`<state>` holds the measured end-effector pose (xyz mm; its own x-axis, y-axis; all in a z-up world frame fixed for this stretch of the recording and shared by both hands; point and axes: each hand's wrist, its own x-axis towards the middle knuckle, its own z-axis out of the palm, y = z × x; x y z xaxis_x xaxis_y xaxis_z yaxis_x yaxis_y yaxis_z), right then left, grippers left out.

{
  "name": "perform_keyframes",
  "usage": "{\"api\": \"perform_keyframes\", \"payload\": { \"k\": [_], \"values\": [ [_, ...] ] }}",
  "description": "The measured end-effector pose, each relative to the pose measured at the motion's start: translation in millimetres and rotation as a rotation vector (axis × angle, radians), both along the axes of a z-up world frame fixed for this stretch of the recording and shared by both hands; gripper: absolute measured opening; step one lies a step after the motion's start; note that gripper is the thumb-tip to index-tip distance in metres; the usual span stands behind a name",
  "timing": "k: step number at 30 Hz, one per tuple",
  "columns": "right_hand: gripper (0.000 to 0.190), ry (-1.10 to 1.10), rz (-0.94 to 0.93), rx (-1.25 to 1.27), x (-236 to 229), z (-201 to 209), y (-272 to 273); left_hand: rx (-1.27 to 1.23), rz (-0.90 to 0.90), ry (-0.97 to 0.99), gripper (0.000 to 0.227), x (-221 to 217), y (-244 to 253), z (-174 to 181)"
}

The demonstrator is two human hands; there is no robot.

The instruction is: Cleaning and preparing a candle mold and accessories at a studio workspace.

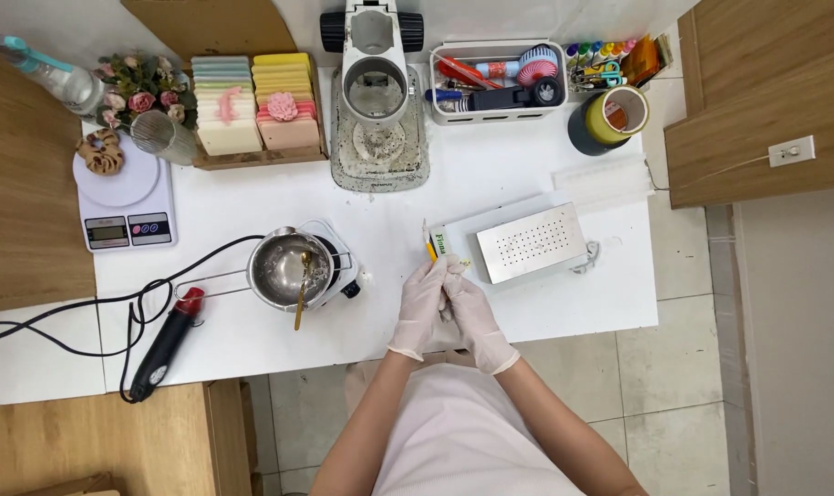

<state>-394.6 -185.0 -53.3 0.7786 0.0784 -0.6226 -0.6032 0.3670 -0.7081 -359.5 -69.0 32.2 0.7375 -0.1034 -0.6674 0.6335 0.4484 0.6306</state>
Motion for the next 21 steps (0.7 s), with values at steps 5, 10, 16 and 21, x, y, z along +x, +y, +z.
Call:
{"api": "perform_keyframes", "payload": {
  "k": [5,10,16,21],
  "values": [
    [0.035,-0.017,0.071,-0.04,1,1,6,-0.074,0.037,-0.015,0.03,1,6,-12],
    [0.034,0.036,0.214,-0.075,16,32,6,-0.145,0.167,-0.01,0.029,4,17,-46],
    [0.038,-0.159,0.321,-0.184,39,42,-3,0.005,0.223,-0.277,0.034,-3,55,-5],
    [0.034,-0.169,0.399,-0.288,100,68,39,0.219,0.068,-0.285,0.035,-4,144,100]
  ]
}}
